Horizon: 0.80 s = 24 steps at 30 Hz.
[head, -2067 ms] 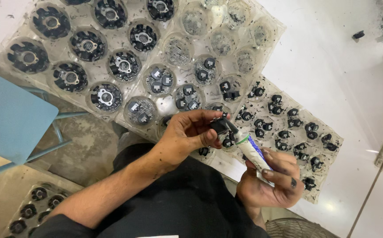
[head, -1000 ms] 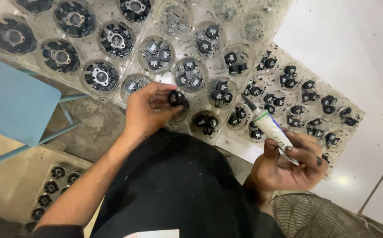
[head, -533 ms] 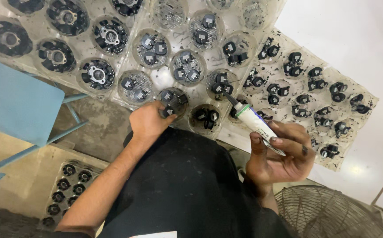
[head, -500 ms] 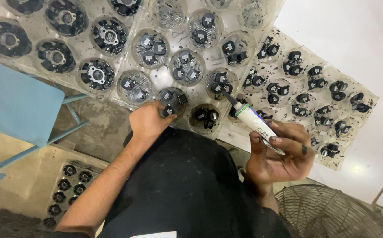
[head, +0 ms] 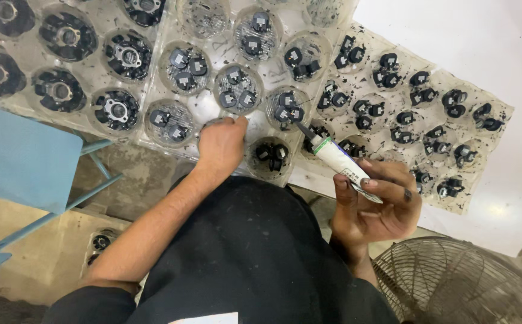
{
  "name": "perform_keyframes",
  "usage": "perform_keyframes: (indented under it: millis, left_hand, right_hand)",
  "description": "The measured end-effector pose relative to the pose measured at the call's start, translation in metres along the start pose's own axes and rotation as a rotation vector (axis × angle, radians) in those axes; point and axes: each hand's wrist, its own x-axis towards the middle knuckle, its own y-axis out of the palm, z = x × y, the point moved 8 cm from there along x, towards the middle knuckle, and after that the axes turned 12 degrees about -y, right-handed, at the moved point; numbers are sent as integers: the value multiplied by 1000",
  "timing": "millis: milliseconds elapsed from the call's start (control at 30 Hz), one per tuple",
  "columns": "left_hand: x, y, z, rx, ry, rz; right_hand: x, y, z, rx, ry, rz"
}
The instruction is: The person picks black rotor-like plastic parts one at a time from molded trays and squeezes gel from a tube onto each part's hub, rotating the part to reach different spots. They briefly wipe the tube with a cloth, rub their palm, then resume applying gel to more parts and return them to the trays.
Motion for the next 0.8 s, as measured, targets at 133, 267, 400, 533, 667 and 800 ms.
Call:
perform_keyframes:
  millis: [133, 267, 400, 533, 667, 800]
  left_hand:
    - [9, 8, -5, 72, -13, 77]
    - [10, -28, -16, 70, -64, 62]
    - [0, -85, -21, -571, -91, 11]
    - [4, -93, -33, -1379, -207, 279]
    - [-5, -120, -58, -1743, -82, 381]
    - [-11, -144, -75, -1769, -80, 375]
  right_hand:
    - [-1, -5, 1, -55, -17, -12]
    - [-1, -16, -8, 128, 35, -191]
    - [4, -30, -23, 290, 76, -359]
    - [-2, -20, -45, 635, 360, -388]
    - [-3, -8, -37, 631, 328, -309]
    - [6, -5, -8, 413, 28, -212]
